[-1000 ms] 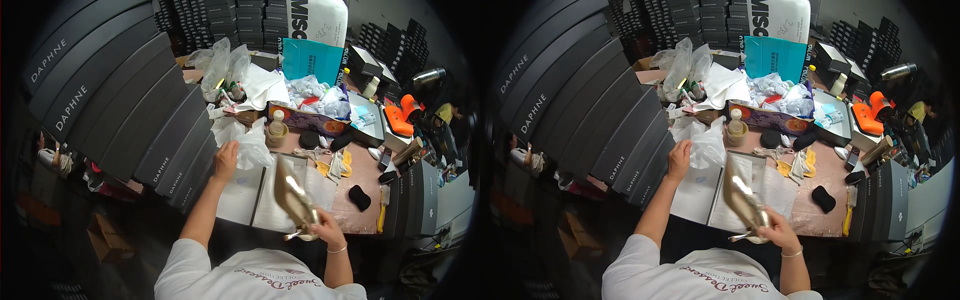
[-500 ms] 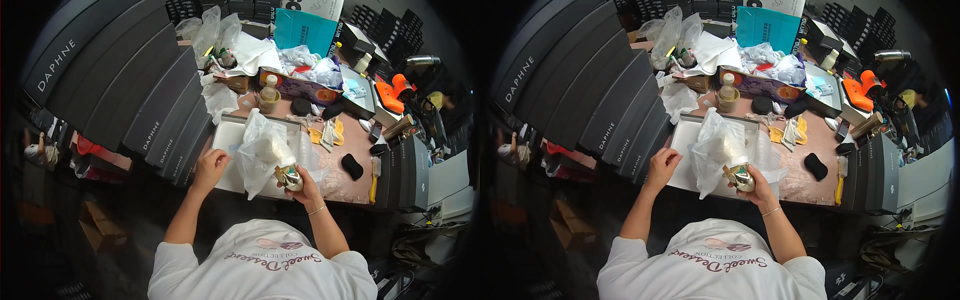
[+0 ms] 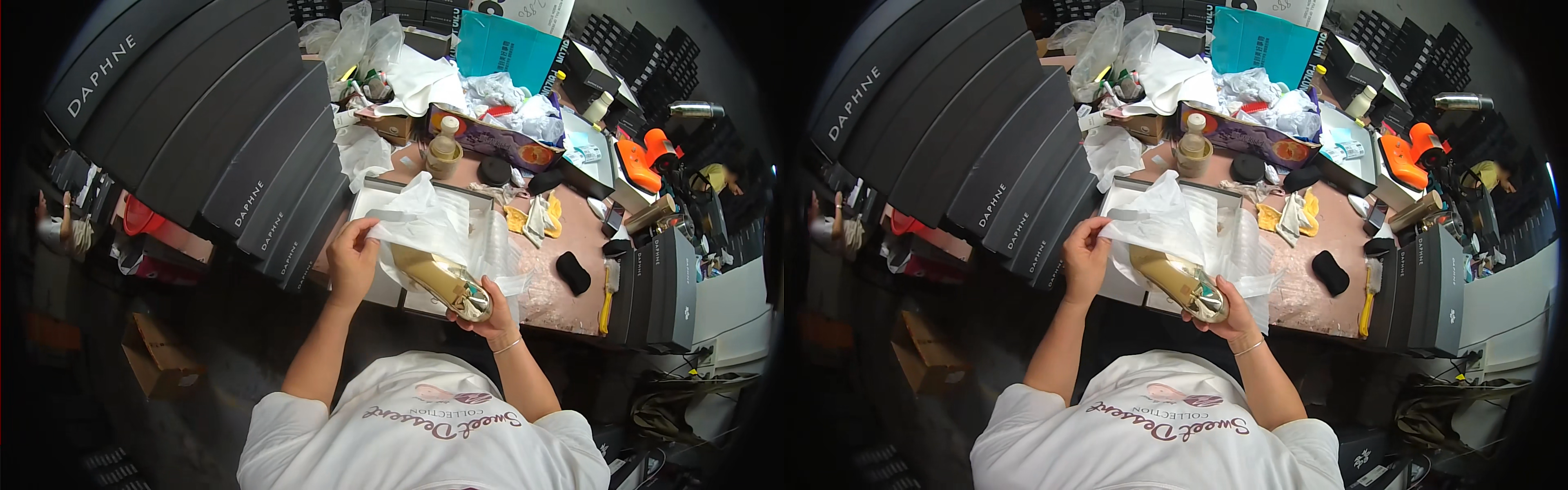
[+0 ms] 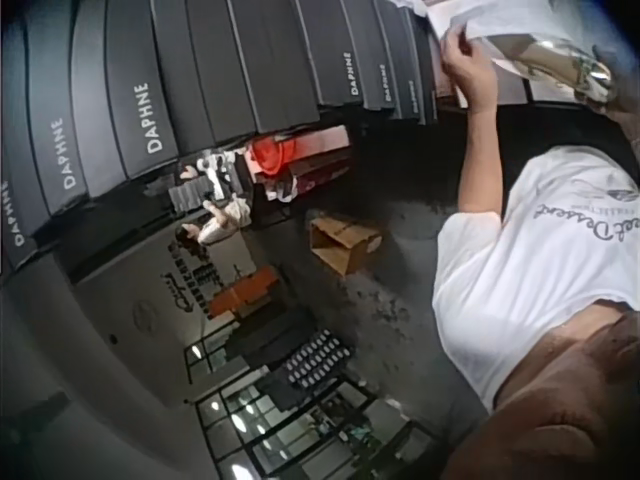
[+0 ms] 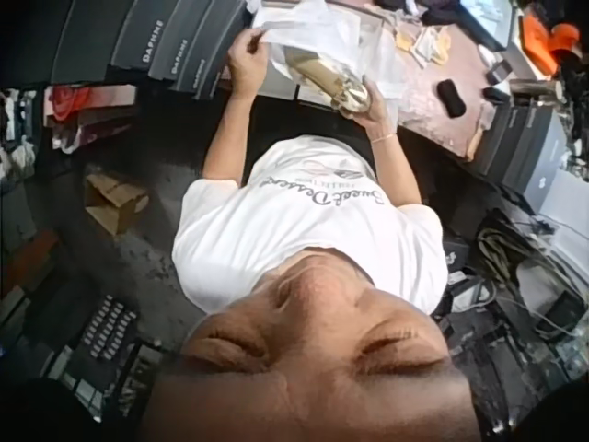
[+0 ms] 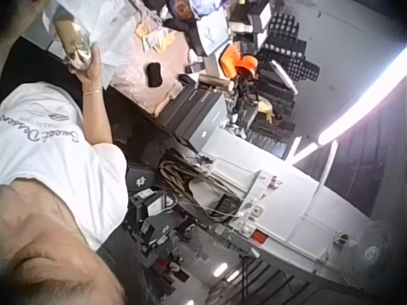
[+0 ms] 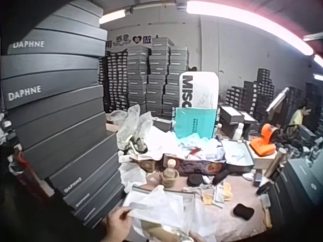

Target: Cleaning gold high-heeled shoes and packing them into a branded shoe box with tissue paper.

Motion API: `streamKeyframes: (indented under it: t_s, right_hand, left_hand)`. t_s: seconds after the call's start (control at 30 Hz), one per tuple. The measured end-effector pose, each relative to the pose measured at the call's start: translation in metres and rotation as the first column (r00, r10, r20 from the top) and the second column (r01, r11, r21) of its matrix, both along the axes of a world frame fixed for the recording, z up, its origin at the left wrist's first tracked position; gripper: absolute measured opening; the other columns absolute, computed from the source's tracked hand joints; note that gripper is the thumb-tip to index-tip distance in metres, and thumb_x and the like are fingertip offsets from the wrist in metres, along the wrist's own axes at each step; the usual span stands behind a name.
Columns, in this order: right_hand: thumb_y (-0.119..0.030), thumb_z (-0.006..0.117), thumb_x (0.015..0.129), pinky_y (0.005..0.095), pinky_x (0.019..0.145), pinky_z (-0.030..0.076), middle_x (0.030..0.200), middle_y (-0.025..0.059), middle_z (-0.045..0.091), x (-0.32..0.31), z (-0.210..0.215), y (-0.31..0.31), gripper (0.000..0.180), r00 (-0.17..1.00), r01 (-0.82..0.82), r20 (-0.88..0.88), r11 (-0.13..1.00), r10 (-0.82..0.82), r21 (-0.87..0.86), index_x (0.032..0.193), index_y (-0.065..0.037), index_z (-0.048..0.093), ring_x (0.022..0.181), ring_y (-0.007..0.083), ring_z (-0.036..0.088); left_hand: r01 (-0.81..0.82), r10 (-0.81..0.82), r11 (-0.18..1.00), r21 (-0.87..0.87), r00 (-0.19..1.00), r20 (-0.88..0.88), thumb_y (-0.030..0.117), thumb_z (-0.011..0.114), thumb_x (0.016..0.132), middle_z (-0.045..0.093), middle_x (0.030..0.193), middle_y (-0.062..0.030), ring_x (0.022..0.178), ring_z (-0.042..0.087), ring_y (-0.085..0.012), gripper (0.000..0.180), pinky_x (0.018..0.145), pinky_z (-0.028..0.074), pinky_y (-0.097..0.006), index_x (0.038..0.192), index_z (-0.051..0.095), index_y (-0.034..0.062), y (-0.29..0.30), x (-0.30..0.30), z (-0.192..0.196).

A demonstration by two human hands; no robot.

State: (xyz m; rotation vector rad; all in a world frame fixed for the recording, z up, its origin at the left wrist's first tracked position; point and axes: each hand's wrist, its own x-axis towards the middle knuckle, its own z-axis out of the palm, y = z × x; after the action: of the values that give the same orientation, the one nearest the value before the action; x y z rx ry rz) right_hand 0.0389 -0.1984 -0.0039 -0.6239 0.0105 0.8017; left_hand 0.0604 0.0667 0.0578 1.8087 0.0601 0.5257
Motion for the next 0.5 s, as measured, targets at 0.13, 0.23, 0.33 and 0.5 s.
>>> streamKeyframes:
  t_s: [0.13,0.23,0.33,0.5]
  right_hand:
    - [-0.055,0.038,0.091,0.0266,0.038,0.046,0.093,0.0212,0.062,-0.002,-0.002,0.003,0.066,0.999,-0.008,-0.034,0.998,0.011,0.062,0.126,0.000,0.047,0.072,0.0318,0.062]
    - [-0.056,0.041,0.090,0.0266,0.037,0.045,0.093,0.0212,0.061,-0.003,-0.003,-0.002,0.068,1.000,-0.020,-0.020,0.997,0.022,0.079,0.128,0.000,0.046,0.072,0.0320,0.062]
    - [-0.057,0.044,0.088,0.0263,0.035,0.044,0.092,0.0211,0.060,-0.005,0.004,-0.003,0.071,1.000,-0.019,0.014,0.989,0.017,0.144,0.130,0.001,0.042,0.070,0.0313,0.061]
    - [-0.060,0.046,0.086,0.0268,0.039,0.045,0.096,0.0218,0.058,-0.002,-0.006,-0.007,0.079,0.984,-0.117,0.160,0.956,0.076,0.268,0.133,0.003,0.037,0.070,0.0299,0.062]
  left_hand:
    - [0.097,-0.092,0.941,-0.325,0.995,0.031,0.002,0.056,0.090,0.064,0.091,-0.0034,0.078,0.058,-0.0063,0.016,0.069,0.047,-0.021,0.104,0.062,-0.0022,-0.015,0.004,-0.012]
    - [0.127,-0.111,0.912,-0.390,0.992,0.065,0.002,0.056,0.090,0.064,0.093,-0.0035,0.079,0.059,-0.0068,0.017,0.068,0.047,-0.021,0.105,0.062,-0.0012,-0.023,0.002,-0.012]
    - [0.139,-0.132,0.947,-0.291,0.990,0.044,0.003,0.057,0.089,0.065,0.094,-0.0046,0.081,0.059,-0.0083,0.018,0.071,0.048,-0.023,0.106,0.062,-0.0008,-0.027,-0.001,-0.003]
    - [0.122,-0.112,0.989,-0.089,0.988,0.108,0.004,0.060,0.086,0.065,0.090,-0.0072,0.082,0.060,-0.0116,0.019,0.073,0.049,-0.025,0.104,0.062,-0.0015,-0.022,0.002,0.014]
